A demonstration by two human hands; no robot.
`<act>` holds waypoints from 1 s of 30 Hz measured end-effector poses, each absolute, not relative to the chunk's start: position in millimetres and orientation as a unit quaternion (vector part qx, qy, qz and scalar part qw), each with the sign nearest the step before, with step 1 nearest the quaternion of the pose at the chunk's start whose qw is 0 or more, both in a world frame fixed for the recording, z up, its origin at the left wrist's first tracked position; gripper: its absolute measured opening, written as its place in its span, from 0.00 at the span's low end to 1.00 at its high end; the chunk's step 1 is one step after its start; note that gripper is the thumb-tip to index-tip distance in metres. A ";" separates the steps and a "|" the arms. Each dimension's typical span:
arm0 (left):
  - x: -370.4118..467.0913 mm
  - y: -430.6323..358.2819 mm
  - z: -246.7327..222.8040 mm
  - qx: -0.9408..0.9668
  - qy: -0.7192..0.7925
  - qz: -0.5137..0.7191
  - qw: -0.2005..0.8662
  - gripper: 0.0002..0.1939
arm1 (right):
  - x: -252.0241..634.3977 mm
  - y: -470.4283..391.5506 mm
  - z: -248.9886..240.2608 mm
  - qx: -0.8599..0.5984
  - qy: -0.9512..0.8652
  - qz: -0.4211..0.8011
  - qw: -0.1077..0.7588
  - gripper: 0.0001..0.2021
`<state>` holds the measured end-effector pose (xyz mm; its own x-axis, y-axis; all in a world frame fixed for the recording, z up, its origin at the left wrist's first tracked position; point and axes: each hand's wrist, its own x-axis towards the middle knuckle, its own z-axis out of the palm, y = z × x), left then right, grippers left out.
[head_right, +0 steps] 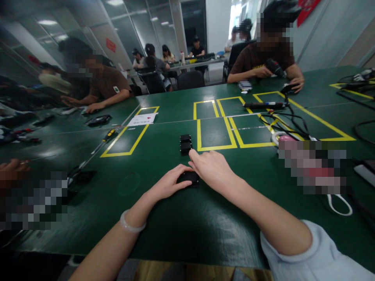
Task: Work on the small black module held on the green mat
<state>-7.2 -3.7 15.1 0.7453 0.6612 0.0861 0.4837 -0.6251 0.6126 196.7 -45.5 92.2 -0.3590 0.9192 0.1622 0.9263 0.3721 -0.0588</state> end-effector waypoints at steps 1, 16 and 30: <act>-7.2 -3.8 15.5 0.888 0.322 0.154 0.290 0.18 | 196.9 -45.6 91.7 -0.557 -0.826 -0.016 0.089 0.09; -7.1 -4.6 16.7 0.887 0.319 0.162 0.293 0.17 | 201.1 -46.0 91.4 -0.534 -0.838 0.014 0.113 0.07; -7.7 -3.9 15.3 0.885 0.319 0.162 0.298 0.17 | 199.1 -44.7 91.4 -0.542 -0.835 -0.034 0.089 0.08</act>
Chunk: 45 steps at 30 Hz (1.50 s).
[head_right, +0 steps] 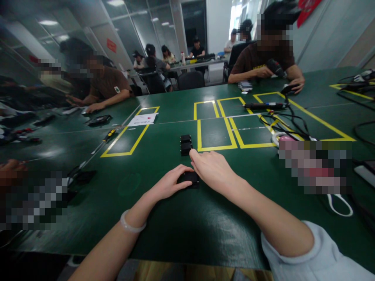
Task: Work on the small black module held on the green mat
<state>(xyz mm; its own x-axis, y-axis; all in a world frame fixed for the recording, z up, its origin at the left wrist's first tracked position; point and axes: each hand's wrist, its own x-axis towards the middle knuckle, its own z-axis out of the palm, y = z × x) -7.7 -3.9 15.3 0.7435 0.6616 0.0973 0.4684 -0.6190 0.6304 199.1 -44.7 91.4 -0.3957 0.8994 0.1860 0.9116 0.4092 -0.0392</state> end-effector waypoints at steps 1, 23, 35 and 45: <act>-7.7 -4.1 15.8 0.885 0.320 0.162 0.299 0.17 | 199.1 -45.2 92.2 -0.542 -0.835 -0.029 0.090 0.08; -7.3 -3.9 15.5 0.885 0.320 0.162 0.296 0.17 | 200.1 -48.2 94.8 -0.546 -0.829 0.005 0.120 0.06; -7.8 -4.0 15.3 0.886 0.315 0.164 0.297 0.17 | 201.7 -47.5 92.5 -0.534 -0.836 0.017 0.124 0.06; -7.6 -4.0 15.0 0.886 0.320 0.159 0.296 0.17 | 198.4 -45.6 92.1 -0.554 -0.827 -0.014 0.095 0.09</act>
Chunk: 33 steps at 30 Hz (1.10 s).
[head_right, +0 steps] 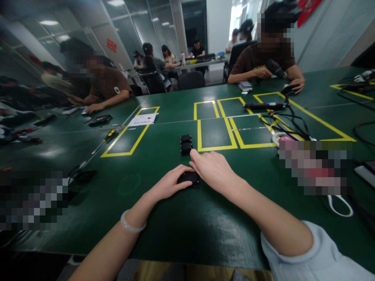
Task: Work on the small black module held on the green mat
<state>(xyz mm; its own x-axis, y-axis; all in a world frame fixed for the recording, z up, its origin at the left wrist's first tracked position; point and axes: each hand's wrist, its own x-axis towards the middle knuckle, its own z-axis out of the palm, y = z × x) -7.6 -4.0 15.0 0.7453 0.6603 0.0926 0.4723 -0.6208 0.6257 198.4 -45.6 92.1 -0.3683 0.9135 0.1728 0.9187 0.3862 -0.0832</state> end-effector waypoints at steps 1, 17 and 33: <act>-7.5 -4.0 15.3 0.886 0.318 0.159 0.297 0.17 | 198.9 -45.4 91.6 -0.552 -0.828 -0.007 0.097 0.09; -7.7 -4.2 15.9 0.887 0.316 0.161 0.297 0.17 | 199.5 -45.7 90.7 -0.553 -0.825 0.020 0.113 0.07; -7.3 -3.7 16.0 0.889 0.314 0.160 0.293 0.17 | 197.6 -47.1 91.4 -0.549 -0.826 0.020 0.123 0.06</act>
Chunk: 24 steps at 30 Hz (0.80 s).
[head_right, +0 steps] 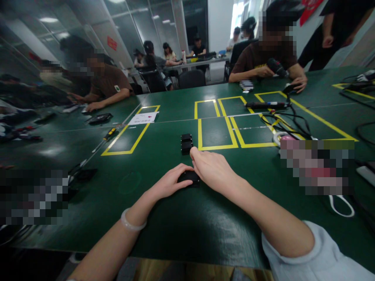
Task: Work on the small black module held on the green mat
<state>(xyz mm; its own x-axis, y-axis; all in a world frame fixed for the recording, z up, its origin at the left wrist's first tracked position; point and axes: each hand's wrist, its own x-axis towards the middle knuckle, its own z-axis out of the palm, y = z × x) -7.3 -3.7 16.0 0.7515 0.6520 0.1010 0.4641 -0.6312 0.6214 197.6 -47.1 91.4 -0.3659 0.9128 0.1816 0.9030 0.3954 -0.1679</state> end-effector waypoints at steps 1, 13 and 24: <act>-7.3 -3.7 15.9 0.889 0.314 0.160 0.291 0.17 | 197.7 -47.9 92.1 -0.547 -0.827 0.024 0.132 0.06; -7.2 -4.3 16.8 0.889 0.317 0.157 0.291 0.17 | 197.3 -46.0 90.1 -0.550 -0.827 0.023 0.114 0.07; -7.0 -3.8 15.4 0.889 0.323 0.157 0.285 0.18 | 197.0 -46.6 90.9 -0.551 -0.826 -0.033 0.117 0.09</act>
<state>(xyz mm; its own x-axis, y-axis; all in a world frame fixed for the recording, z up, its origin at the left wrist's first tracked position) -7.0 -3.8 15.4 0.7425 0.6632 0.0944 0.4845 -0.6290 0.6080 197.0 -46.6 90.9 -0.3655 0.9020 0.2300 0.9176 0.3906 -0.0737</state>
